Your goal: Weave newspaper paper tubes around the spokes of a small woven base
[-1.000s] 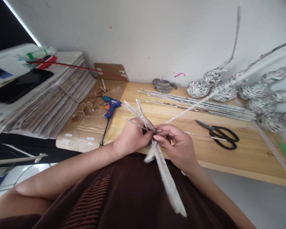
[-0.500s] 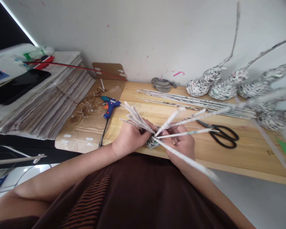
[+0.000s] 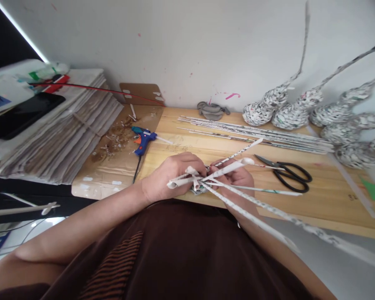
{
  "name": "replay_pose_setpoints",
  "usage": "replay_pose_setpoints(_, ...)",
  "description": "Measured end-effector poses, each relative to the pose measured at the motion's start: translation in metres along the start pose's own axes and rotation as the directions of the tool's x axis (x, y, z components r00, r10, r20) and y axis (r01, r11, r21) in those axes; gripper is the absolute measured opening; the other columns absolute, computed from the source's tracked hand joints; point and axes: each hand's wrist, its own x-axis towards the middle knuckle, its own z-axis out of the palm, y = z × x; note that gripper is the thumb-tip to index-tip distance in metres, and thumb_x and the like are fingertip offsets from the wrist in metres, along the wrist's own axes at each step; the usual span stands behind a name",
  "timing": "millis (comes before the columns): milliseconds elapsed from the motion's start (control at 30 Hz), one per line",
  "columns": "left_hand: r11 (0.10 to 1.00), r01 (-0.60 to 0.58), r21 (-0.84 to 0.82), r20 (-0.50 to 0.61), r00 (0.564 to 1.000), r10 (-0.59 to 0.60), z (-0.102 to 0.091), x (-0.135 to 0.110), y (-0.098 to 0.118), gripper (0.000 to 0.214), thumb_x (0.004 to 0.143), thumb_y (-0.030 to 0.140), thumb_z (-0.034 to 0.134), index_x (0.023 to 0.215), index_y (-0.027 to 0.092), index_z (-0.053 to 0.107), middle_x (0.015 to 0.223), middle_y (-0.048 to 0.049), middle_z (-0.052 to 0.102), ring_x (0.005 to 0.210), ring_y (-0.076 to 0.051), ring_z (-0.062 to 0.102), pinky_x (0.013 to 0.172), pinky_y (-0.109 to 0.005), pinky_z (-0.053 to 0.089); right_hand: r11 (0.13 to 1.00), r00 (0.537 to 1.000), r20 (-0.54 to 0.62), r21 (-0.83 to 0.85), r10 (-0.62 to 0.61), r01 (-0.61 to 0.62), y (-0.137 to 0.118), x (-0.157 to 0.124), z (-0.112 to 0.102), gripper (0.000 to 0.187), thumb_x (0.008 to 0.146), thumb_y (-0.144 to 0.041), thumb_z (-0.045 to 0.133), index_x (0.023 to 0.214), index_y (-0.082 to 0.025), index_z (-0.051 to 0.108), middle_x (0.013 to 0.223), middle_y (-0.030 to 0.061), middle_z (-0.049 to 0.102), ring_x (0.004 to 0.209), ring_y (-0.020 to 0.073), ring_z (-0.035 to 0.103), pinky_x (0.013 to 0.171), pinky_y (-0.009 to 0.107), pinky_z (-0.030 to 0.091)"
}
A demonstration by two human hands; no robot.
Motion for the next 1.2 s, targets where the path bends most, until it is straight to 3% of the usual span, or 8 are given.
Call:
replay_pose_setpoints(233,1.0,-0.006,0.027,0.023,1.0,0.005,0.0,0.001,0.0,0.023,0.091,0.008,0.048,0.094,0.02,0.068,0.095,-0.0063,0.072,0.094,-0.019,0.066,0.086,-0.032,0.054,0.999,0.999,0.03,-0.009,0.039,-0.038,-0.005,0.002,0.0,0.022,0.081,-0.037,0.079,0.08,-0.022,0.062,0.071,-0.0014,0.069,0.06,0.0142,0.065,0.056,0.026,0.055)
replay_pose_setpoints(467,0.999,0.045,-0.003,0.199,0.979,-0.044,-0.015,0.011,0.012,0.019,0.094,0.017,0.052,0.094,0.016,0.071,0.099,-0.0094,0.069,0.091,-0.019,0.066,0.085,-0.029,0.053,0.999,0.996,0.079,0.013,0.031,-0.032,-0.002,0.003,-0.001,0.017,0.084,-0.034,0.076,0.086,-0.021,0.064,0.074,-0.0001,0.072,0.064,0.0149,0.067,0.059,0.027,0.055)
replay_pose_setpoints(567,0.999,0.054,-0.003,0.142,0.988,-0.053,-0.012,0.007,0.01,0.023,0.096,0.014,0.049,0.092,0.016,0.072,0.097,-0.0088,0.069,0.087,-0.017,0.066,0.082,-0.027,0.052,0.998,0.996,0.083,-0.065,0.007,-0.001,-0.002,0.002,0.0,0.015,0.087,-0.034,0.073,0.088,-0.021,0.066,0.079,0.0014,0.074,0.069,0.0161,0.069,0.062,0.027,0.056)
replay_pose_setpoints(667,0.999,0.034,0.003,-0.001,0.999,-0.034,-0.004,0.001,0.003,0.024,0.096,0.012,0.049,0.089,0.018,0.071,0.09,-0.0055,0.07,0.083,-0.015,0.065,0.08,-0.027,0.053,0.991,0.995,0.099,-0.134,0.016,-0.002,-0.003,0.0,0.001,0.015,0.089,-0.035,0.07,0.091,-0.021,0.067,0.082,0.0023,0.074,0.075,0.0175,0.072,0.067,0.028,0.058)
replay_pose_setpoints(767,0.994,0.109,0.029,-0.085,0.991,-0.106,0.005,-0.002,-0.002,0.019,0.095,0.015,0.053,0.083,0.017,0.068,0.082,-0.0042,0.071,0.079,-0.015,0.066,0.079,-0.028,0.054,0.991,0.992,0.126,-0.131,-0.003,0.019,-0.004,-0.002,0.0,0.016,0.089,-0.035,0.07,0.094,-0.021,0.067,0.087,0.0037,0.075,0.082,0.0189,0.073,0.074,0.03,0.059)
replay_pose_setpoints(967,0.969,0.238,-0.067,-0.165,0.955,-0.246,0.011,-0.001,-0.002,0.012,0.087,0.011,0.06,0.088,0.017,0.071,0.085,-0.0029,0.076,0.078,-0.015,0.071,0.075,-0.026,0.056,0.982,0.983,0.167,-0.154,-0.081,0.107,-0.004,-0.004,-0.004,0.011,0.088,-0.032,0.07,0.091,-0.021,0.072,0.09,0.0046,0.076,0.083,0.0201,0.072,0.077,0.033,0.059)
replay_pose_setpoints(1133,0.982,0.139,-0.124,-0.193,0.968,-0.161,0.014,-0.005,-0.009,0.012,0.086,0.016,0.066,0.093,0.019,0.076,0.088,-0.0038,0.078,0.08,-0.017,0.073,0.074,-0.027,0.059,0.977,0.969,0.234,-0.178,-0.074,0.118,-0.003,-0.005,-0.006,0.01,0.087,-0.028,0.073,0.096,-0.022,0.075,0.095,0.0046,0.077,0.086,0.0196,0.073,0.08,0.033,0.058)
replay_pose_setpoints(1200,0.989,0.125,-0.072,-0.161,0.978,-0.136,0.013,-0.007,-0.011,0.014,0.087,0.018,0.066,0.097,0.019,0.075,0.093,-0.0055,0.078,0.085,-0.019,0.073,0.078,-0.03,0.06,0.97,0.962,0.257,-0.199,-0.086,0.14,-0.004,-0.006,-0.006,0.012,0.09,-0.027,0.07,0.1,-0.022,0.076,0.099,0.0053,0.078,0.092,0.0198,0.073,0.084,0.034,0.058)
